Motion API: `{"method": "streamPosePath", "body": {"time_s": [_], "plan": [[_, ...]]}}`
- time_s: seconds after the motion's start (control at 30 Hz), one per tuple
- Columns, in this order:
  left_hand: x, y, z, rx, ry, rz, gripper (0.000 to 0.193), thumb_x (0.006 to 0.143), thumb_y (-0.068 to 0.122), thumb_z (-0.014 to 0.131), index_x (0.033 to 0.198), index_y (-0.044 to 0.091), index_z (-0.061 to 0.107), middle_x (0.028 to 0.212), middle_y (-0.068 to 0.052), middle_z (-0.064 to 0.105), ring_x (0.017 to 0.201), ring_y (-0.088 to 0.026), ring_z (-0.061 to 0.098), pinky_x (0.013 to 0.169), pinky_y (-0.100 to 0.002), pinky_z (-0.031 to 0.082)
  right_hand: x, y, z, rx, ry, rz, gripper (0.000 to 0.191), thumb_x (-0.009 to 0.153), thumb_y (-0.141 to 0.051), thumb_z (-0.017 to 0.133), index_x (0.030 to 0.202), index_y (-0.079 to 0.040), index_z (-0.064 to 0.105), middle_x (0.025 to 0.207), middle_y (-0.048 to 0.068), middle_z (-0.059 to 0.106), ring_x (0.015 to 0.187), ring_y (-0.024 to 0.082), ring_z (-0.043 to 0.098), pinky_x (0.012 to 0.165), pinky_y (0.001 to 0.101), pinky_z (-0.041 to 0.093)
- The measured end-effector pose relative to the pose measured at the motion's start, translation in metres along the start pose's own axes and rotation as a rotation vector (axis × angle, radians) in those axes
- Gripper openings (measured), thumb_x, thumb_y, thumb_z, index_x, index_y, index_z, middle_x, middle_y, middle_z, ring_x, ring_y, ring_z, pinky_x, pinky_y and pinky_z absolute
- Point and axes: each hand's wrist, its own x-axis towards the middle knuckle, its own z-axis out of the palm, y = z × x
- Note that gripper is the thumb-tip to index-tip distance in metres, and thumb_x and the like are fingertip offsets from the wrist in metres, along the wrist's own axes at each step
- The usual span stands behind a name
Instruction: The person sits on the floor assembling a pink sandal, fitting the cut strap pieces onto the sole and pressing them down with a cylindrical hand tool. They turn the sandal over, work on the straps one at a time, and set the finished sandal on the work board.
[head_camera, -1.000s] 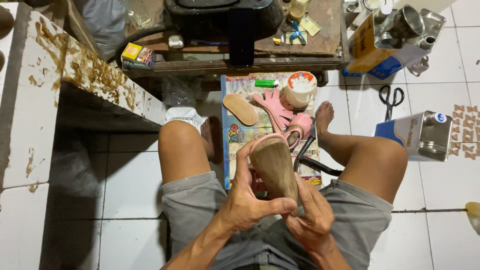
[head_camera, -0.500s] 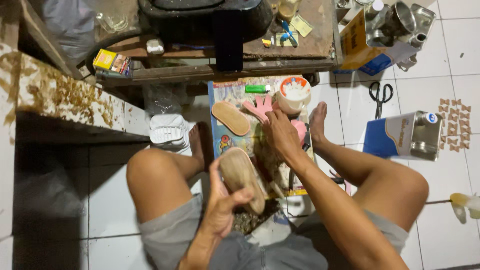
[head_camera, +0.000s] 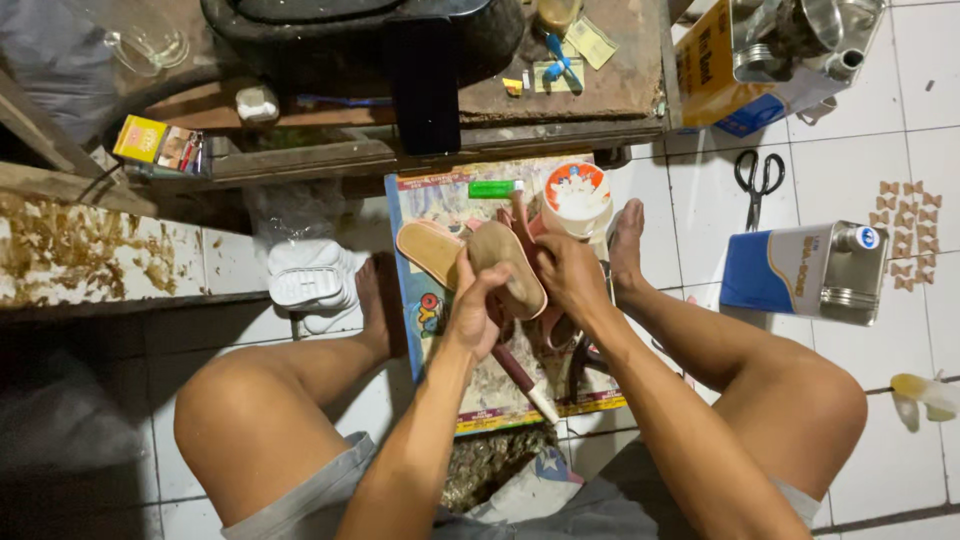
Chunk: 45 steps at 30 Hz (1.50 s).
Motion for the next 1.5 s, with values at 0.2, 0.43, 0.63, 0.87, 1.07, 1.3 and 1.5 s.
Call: {"method": "streamPosePath", "body": {"time_s": [0.2,0.43,0.63,0.87,1.07,1.3,1.5], "plan": [[0.015,-0.001,-0.006,0.124,-0.077,0.000,0.099,0.072,0.025,0.081,0.153,0.012,0.027,0.139,-0.014,0.051,0.128,-0.027,0.055,0.108,-0.042,0.049,-0.028,-0.005,-0.015,0.527,0.287,0.073,0.019,0.101,-0.003,0.058,0.116,0.000,0.069,0.099,0.008,0.072,0.086,0.015,0.069,0.076,0.0306,0.058],[-0.005,0.028,0.001,0.008,-0.215,-0.041,0.108,0.068,0.026,0.083,0.155,0.017,0.019,0.140,-0.012,0.046,0.130,-0.031,0.052,0.104,-0.050,0.052,-0.103,-0.011,-0.075,0.474,0.352,0.053,0.021,0.106,0.007,0.056,0.115,0.002,0.074,0.103,0.006,0.068,0.085,0.014,0.061,0.075,0.0281,0.050],[-0.089,0.057,0.032,0.204,-0.405,0.091,0.117,0.067,0.018,0.092,0.157,0.018,0.018,0.144,-0.018,0.050,0.130,-0.032,0.056,0.106,-0.047,0.055,-0.169,-0.038,-0.056,0.124,0.305,-0.126,0.054,0.078,0.001,0.073,0.131,0.006,0.062,0.112,0.020,0.062,0.094,0.027,0.064,0.082,0.0343,0.053],[-0.170,0.050,0.065,0.364,-0.408,0.162,0.121,0.065,0.018,0.098,0.157,0.013,0.021,0.151,-0.013,0.046,0.135,-0.024,0.056,0.107,-0.042,0.058,-0.223,-0.051,-0.029,0.041,0.590,-0.274,0.066,0.069,-0.004,0.080,0.132,0.006,0.060,0.112,0.020,0.058,0.102,0.033,0.061,0.090,0.0389,0.051],[-0.191,0.046,0.072,0.435,-0.422,0.165,0.120,0.065,0.020,0.096,0.157,0.013,0.019,0.151,-0.013,0.045,0.131,-0.025,0.058,0.103,-0.042,0.059,-0.244,-0.047,-0.032,0.048,0.676,-0.222,0.065,0.065,0.004,0.073,0.129,0.005,0.065,0.104,0.016,0.056,0.095,0.030,0.060,0.086,0.0376,0.051],[-0.200,0.049,0.068,0.468,-0.424,0.194,0.119,0.068,0.022,0.094,0.158,0.014,0.017,0.152,-0.015,0.043,0.134,-0.026,0.057,0.105,-0.044,0.059,-0.248,-0.057,-0.038,0.031,0.652,-0.272,0.061,0.067,0.002,0.080,0.126,0.005,0.066,0.102,0.014,0.059,0.090,0.026,0.063,0.080,0.0340,0.052],[-0.206,0.051,0.065,0.467,-0.434,0.152,0.117,0.069,0.022,0.093,0.160,0.016,0.019,0.151,-0.016,0.046,0.132,-0.029,0.058,0.103,-0.046,0.060,-0.245,-0.055,-0.037,0.028,0.638,-0.308,0.058,0.070,0.001,0.081,0.126,0.005,0.066,0.102,0.013,0.060,0.090,0.027,0.062,0.081,0.0347,0.053]]}}
